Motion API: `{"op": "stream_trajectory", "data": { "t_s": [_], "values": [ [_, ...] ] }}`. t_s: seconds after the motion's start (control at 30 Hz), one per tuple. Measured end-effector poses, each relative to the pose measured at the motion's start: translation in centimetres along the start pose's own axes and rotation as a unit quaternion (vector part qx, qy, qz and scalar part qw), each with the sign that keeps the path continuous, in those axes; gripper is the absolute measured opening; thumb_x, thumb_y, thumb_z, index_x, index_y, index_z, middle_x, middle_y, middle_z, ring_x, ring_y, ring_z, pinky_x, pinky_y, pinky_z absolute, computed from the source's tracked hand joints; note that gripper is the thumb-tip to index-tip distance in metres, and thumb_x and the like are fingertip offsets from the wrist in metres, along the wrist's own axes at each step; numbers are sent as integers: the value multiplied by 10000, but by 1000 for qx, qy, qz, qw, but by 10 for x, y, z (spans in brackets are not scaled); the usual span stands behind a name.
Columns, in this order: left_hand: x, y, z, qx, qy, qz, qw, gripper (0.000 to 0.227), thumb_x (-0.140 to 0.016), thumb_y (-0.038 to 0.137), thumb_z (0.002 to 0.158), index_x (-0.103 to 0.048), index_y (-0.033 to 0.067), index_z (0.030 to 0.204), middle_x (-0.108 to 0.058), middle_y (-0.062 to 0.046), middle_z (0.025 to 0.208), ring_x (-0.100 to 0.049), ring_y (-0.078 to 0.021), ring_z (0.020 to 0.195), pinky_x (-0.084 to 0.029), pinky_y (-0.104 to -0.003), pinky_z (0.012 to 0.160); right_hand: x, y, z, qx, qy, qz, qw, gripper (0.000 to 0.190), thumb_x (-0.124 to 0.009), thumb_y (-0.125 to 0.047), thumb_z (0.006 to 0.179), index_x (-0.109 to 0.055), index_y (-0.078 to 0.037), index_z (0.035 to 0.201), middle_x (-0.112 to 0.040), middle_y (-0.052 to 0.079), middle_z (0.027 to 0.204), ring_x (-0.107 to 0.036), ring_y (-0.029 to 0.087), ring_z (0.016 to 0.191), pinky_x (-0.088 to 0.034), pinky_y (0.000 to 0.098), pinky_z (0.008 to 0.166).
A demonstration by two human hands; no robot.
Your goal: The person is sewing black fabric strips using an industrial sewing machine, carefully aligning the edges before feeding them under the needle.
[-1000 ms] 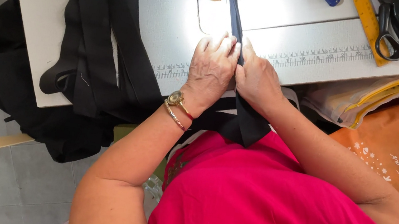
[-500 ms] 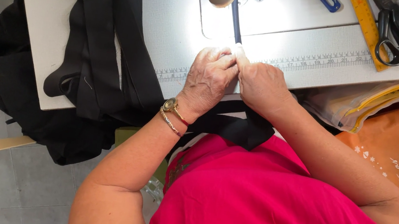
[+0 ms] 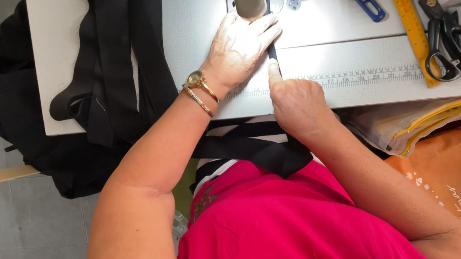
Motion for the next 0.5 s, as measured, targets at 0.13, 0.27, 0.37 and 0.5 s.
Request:
{"op": "stream_trajectory", "data": {
  "t_s": [0.13,0.27,0.37,0.5],
  "values": [
    [-16,-11,-19,-9,-34,-15,999,215,-655,60,927,-704,95,1134,-738,-27,1201,-657,-290,1060,-441,-450,895,-8,1,1,-18,-30,-27,999,871,-530,-28,734,-360,8,1587,-696,52,614,-691,357,545,-491,455,446],
    [-15,-12,-28,25,-40,-45,998,238,-569,82,1017,-674,115,1228,-700,-42,1288,-611,-321,1066,-433,-489,940,-7,-1,2,-4,-3,-13,1000,840,-519,-40,731,-390,41,1557,-705,71,635,-698,377,566,-496,481,455],
    [-15,-12,-35,31,-36,-67,997,283,-580,47,994,-686,126,1244,-684,-83,1312,-604,-334,1087,-443,-501,960,-7,-1,1,-7,-8,32,999,846,-493,-32,730,-371,52,1563,-710,127,676,-695,438,623,-505,541,498],
    [-14,-15,-41,57,-37,-110,992,331,-555,94,1016,-716,208,1282,-686,-78,1338,-580,-328,1070,-432,-466,911,0,-2,-1,-24,-5,91,996,832,-455,-34,757,-330,44,1576,-707,212,719,-672,509,664,-510,598,588]
  ]
}}
Point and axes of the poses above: each hand's wrist, its own z-axis towards the middle knuckle, its own x-axis out of the back of the hand, y = z × x, the point moved 5 cm from there along z, towards the middle knuckle
